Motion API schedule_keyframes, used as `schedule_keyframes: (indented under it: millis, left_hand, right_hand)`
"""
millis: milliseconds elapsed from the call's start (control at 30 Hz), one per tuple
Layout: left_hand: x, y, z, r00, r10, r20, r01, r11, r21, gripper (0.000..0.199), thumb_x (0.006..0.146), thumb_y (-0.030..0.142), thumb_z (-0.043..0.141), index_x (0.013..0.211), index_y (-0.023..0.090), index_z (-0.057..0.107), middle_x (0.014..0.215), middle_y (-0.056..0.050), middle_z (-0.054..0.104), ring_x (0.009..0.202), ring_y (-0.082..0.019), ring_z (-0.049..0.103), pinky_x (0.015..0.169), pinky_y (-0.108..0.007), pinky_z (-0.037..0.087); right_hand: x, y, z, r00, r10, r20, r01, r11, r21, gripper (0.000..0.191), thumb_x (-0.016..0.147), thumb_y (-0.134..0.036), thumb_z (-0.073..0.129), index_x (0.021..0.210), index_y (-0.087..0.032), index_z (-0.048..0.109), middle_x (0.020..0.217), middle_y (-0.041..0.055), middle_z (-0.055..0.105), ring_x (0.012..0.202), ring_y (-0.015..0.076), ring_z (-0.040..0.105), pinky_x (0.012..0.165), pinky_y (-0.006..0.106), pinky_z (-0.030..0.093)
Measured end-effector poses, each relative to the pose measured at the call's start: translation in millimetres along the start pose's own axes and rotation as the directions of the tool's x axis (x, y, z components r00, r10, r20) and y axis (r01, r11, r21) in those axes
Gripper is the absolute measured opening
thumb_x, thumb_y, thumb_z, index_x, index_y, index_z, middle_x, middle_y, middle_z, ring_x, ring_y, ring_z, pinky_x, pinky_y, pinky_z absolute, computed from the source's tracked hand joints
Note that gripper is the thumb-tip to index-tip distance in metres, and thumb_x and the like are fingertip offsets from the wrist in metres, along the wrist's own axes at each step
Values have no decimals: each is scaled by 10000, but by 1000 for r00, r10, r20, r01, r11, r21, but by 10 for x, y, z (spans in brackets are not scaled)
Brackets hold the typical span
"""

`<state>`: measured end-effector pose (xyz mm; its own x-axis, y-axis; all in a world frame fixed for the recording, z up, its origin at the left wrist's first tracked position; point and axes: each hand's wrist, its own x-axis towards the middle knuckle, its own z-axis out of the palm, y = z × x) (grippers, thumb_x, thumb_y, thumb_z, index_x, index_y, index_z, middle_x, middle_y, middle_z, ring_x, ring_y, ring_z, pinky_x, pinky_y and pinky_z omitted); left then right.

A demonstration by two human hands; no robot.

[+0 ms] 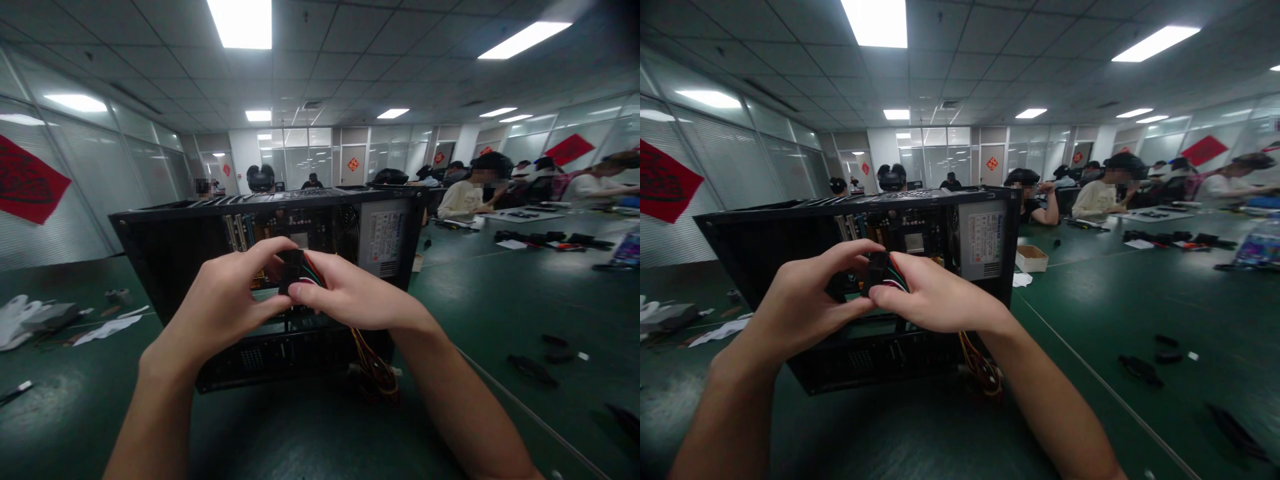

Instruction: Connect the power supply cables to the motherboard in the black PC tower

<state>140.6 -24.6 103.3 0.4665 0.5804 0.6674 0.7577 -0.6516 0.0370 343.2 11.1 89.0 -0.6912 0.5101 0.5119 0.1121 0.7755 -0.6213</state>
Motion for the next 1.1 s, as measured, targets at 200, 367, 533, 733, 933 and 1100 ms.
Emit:
schedule_keyframes:
  millis: [200, 367, 533, 733, 933, 1100]
  left_hand:
    - [-14, 13, 4, 1000, -7, 0, 7, 999, -45, 533, 763, 340, 691, 1269, 240, 556, 973, -39, 715, 835, -187, 699, 723, -245, 544]
    - [-29, -6, 5, 1000, 26, -4, -26, 998, -54, 560, 751, 349, 711, 1277, 253, 548, 981, -31, 711, 839, -187, 697, 715, -242, 541]
    - [-34, -29, 11, 998, 70, 4, -70, 997, -28, 574, 752, 384, 714, 1289, 253, 558, 1066, -53, 710, 896, -204, 693, 758, -260, 543]
    - [-25, -31, 44, 997, 79, -7, -79, 997, 7, 579, 777, 356, 686, 1330, 261, 544, 1160, -61, 697, 954, -211, 685, 827, -279, 542]
    - [-11, -98, 58, 996, 90, 4, -90, 993, 82, 557, 808, 367, 649, 1341, 246, 543, 1209, -74, 686, 1005, -227, 678, 866, -307, 538]
    - [-15, -187, 98, 988, 149, -33, -143, 981, 130, 520, 843, 353, 625, 1344, 241, 542, 1213, -73, 686, 1029, -225, 676, 885, -321, 536]
  right_hand:
    - [-19, -57, 3, 1000, 2, 9, -2, 1000, -5, 202, 890, -238, 538, 1060, -148, 599, 914, 25, 629, 833, 172, 545, 778, 304, 459]
    - [-20, -91, 2, 1000, -3, 14, 3, 1000, -8, 205, 874, -213, 531, 1056, -155, 605, 909, 16, 633, 855, 178, 547, 828, 316, 455]
    - [-25, -78, 14, 999, -34, 13, 34, 999, -22, 221, 863, -207, 530, 1065, -150, 602, 942, 22, 638, 866, 180, 555, 838, 321, 452]
    - [-16, -58, 5, 1000, 9, -12, -9, 998, -58, 166, 857, -226, 540, 994, -149, 594, 911, 25, 635, 870, 188, 556, 801, 316, 460]
    - [25, 7, 19, 1000, -15, -12, 14, 999, -30, 170, 867, -233, 533, 1001, -145, 588, 957, 29, 631, 850, 175, 544, 777, 309, 450]
    - [67, 88, 67, 999, -26, -46, 23, 997, -70, 159, 889, -230, 510, 999, -139, 581, 893, 12, 611, 787, 149, 534, 703, 269, 428]
